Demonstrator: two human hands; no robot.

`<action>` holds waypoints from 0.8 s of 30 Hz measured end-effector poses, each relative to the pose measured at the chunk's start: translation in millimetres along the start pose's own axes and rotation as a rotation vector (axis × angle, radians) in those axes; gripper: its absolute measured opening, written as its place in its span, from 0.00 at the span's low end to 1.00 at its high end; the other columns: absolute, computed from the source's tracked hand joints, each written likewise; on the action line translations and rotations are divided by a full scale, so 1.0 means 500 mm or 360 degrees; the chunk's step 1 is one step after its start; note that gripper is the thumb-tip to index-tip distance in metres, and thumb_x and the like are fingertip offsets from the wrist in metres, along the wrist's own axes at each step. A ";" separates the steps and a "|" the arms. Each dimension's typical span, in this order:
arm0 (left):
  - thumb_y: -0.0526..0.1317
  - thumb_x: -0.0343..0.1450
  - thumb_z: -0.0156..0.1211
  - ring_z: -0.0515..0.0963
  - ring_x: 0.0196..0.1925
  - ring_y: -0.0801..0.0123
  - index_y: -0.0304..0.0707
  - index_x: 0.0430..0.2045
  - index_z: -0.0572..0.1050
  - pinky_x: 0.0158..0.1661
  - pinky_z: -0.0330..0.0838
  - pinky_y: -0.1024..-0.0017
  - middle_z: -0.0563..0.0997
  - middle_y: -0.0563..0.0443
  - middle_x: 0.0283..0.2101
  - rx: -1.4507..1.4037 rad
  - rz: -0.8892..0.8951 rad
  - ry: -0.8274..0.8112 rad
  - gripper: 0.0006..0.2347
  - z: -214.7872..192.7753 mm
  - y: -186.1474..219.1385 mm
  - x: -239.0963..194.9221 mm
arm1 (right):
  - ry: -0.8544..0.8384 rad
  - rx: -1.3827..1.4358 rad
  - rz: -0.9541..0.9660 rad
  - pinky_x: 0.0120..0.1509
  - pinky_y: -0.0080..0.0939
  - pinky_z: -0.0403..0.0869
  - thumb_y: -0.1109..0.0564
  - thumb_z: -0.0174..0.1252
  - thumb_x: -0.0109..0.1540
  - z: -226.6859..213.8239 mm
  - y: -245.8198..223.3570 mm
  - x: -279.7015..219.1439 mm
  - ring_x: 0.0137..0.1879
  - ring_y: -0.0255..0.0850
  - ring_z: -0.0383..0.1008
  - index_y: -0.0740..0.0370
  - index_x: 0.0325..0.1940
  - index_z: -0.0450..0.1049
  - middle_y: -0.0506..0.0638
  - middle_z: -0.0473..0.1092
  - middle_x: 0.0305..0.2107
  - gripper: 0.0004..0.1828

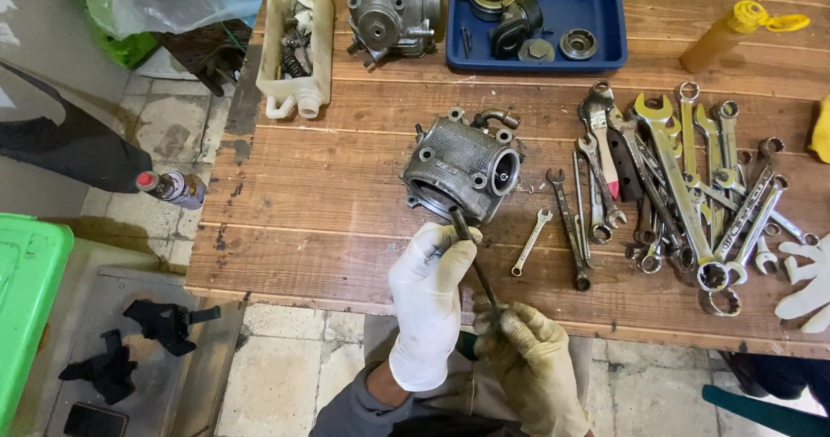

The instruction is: Loosening bolts and inspecting the internal components of a motorcycle engine cylinder head using wrenches and a screwdriver.

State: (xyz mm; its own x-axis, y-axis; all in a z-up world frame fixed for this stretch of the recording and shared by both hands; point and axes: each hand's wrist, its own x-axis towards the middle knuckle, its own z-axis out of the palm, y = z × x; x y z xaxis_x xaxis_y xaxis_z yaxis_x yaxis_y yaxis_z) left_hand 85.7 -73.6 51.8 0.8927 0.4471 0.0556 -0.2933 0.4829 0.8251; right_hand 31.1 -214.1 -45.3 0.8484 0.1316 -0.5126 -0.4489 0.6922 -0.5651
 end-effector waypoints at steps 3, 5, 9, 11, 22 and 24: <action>0.26 0.69 0.62 0.80 0.42 0.66 0.27 0.33 0.80 0.48 0.72 0.71 0.81 0.49 0.36 0.0066 -0.0007 0.0039 0.03 0.005 0.011 0.000 | -0.0076 0.0076 -0.0296 0.34 0.49 0.77 0.76 0.61 0.54 -0.004 0.006 0.004 0.40 0.58 0.79 0.64 0.41 0.80 0.68 0.78 0.40 0.16; 0.27 0.71 0.61 0.80 0.44 0.67 0.28 0.35 0.81 0.49 0.73 0.72 0.80 0.50 0.37 0.0176 -0.0003 -0.0026 0.04 0.013 0.026 -0.001 | -0.0077 0.0104 -0.0209 0.35 0.48 0.75 0.74 0.63 0.54 -0.007 0.002 0.006 0.40 0.57 0.78 0.66 0.41 0.79 0.71 0.78 0.40 0.13; 0.24 0.69 0.60 0.81 0.44 0.62 0.25 0.33 0.80 0.49 0.74 0.69 0.81 0.45 0.36 0.0030 -0.0084 -0.0014 0.04 0.021 0.017 -0.001 | -0.0036 0.0248 0.0318 0.39 0.43 0.77 0.49 0.67 0.56 0.040 -0.029 -0.014 0.36 0.48 0.78 0.64 0.36 0.78 0.57 0.78 0.31 0.15; 0.23 0.68 0.60 0.80 0.41 0.65 0.28 0.28 0.80 0.48 0.72 0.70 0.82 0.46 0.34 0.0059 -0.0164 0.0029 0.04 0.031 0.016 0.001 | -0.0133 0.0294 0.0321 0.44 0.40 0.77 0.58 0.60 0.60 0.040 -0.027 -0.016 0.39 0.45 0.78 0.67 0.42 0.76 0.63 0.79 0.41 0.10; 0.25 0.68 0.62 0.78 0.42 0.66 0.27 0.32 0.82 0.47 0.70 0.72 0.82 0.46 0.35 0.0102 -0.0094 -0.0098 0.04 0.094 0.041 0.016 | 0.0007 0.0326 -0.0029 0.40 0.42 0.76 0.57 0.65 0.55 0.051 -0.069 -0.019 0.35 0.46 0.74 0.65 0.46 0.79 0.59 0.77 0.35 0.17; 0.25 0.68 0.62 0.79 0.42 0.66 0.28 0.33 0.82 0.47 0.71 0.72 0.82 0.46 0.36 0.0151 -0.0085 -0.0121 0.05 0.103 0.044 0.015 | 0.0018 0.0403 0.0222 0.48 0.41 0.77 0.44 0.63 0.59 0.074 -0.089 -0.030 0.45 0.44 0.76 0.63 0.47 0.78 0.59 0.78 0.45 0.22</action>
State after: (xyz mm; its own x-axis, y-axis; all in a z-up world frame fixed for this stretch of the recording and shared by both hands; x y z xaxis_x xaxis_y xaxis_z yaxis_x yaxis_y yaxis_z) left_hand 103.5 -98.2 99.4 0.9306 0.3627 0.0496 -0.2141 0.4294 0.8773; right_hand 48.5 -220.8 11.4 0.7796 0.2310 -0.5822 -0.4754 0.8234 -0.3099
